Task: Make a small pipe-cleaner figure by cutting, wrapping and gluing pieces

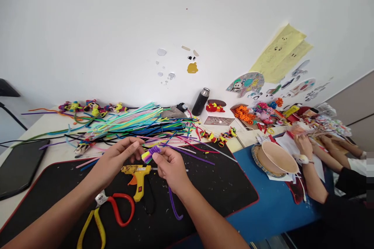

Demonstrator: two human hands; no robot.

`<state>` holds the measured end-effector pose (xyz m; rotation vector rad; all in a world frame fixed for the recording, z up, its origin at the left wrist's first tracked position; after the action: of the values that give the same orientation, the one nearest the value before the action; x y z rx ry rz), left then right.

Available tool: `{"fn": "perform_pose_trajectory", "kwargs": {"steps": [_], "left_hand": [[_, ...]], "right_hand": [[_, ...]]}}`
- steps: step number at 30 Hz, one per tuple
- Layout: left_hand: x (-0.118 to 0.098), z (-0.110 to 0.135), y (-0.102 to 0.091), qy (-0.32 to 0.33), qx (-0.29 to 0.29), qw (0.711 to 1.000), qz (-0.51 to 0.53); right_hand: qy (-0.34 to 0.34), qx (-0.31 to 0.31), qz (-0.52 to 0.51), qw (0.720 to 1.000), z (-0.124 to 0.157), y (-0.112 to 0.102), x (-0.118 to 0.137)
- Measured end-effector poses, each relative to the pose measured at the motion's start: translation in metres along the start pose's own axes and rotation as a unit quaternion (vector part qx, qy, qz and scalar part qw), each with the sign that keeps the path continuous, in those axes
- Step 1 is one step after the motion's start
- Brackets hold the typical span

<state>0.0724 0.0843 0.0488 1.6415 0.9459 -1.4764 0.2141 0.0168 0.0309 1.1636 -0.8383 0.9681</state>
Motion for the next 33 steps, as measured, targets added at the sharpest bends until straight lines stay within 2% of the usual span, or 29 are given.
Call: {"fn": "perform_pose_trajectory", "kwargs": {"steps": [3, 5, 10, 13, 17, 23, 29, 33], "left_hand": [[-0.021, 0.005, -0.002, 0.083, -0.006, 0.991, -0.108], [-0.03, 0.011, 0.002, 0.129, -0.002, 0.975, -0.183], [-0.048, 0.024, 0.013, 0.27, -0.014, 0.898, -0.348], [-0.052, 0.028, 0.018, 0.313, -0.019, 0.863, -0.397], [-0.057, 0.031, 0.022, 0.338, -0.02, 0.836, -0.431], [-0.061, 0.033, 0.026, 0.345, -0.021, 0.817, -0.461], [-0.063, 0.034, 0.029, 0.356, -0.019, 0.806, -0.473], [-0.06, 0.033, 0.029, 0.352, -0.015, 0.814, -0.463]], "right_hand": [[-0.001, -0.006, -0.005, 1.0, 0.0, -0.001, 0.001], [0.001, -0.004, -0.007, 1.0, -0.001, -0.001, 0.001], [0.003, -0.003, -0.008, 1.0, -0.002, 0.0, -0.001], [-0.001, -0.002, -0.004, 1.0, -0.002, 0.001, 0.0], [-0.005, 0.001, -0.005, 1.0, -0.003, 0.003, 0.001], [-0.006, -0.003, -0.001, 1.0, -0.002, 0.002, 0.001], [0.0, -0.006, 0.002, 1.0, -0.002, 0.001, -0.002], [0.003, -0.005, 0.008, 1.0, -0.002, 0.001, -0.003]]}}
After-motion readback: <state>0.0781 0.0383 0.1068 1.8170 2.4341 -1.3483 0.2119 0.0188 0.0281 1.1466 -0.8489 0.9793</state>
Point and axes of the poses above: each hand's wrist, its own z-axis away from the middle knuckle, its own y-axis out of the palm, x = y × z, the point moved 10 cm from there along -z, towards the middle knuckle, and after that the axes turned 6 degrees about y, right-handed, at the moved point
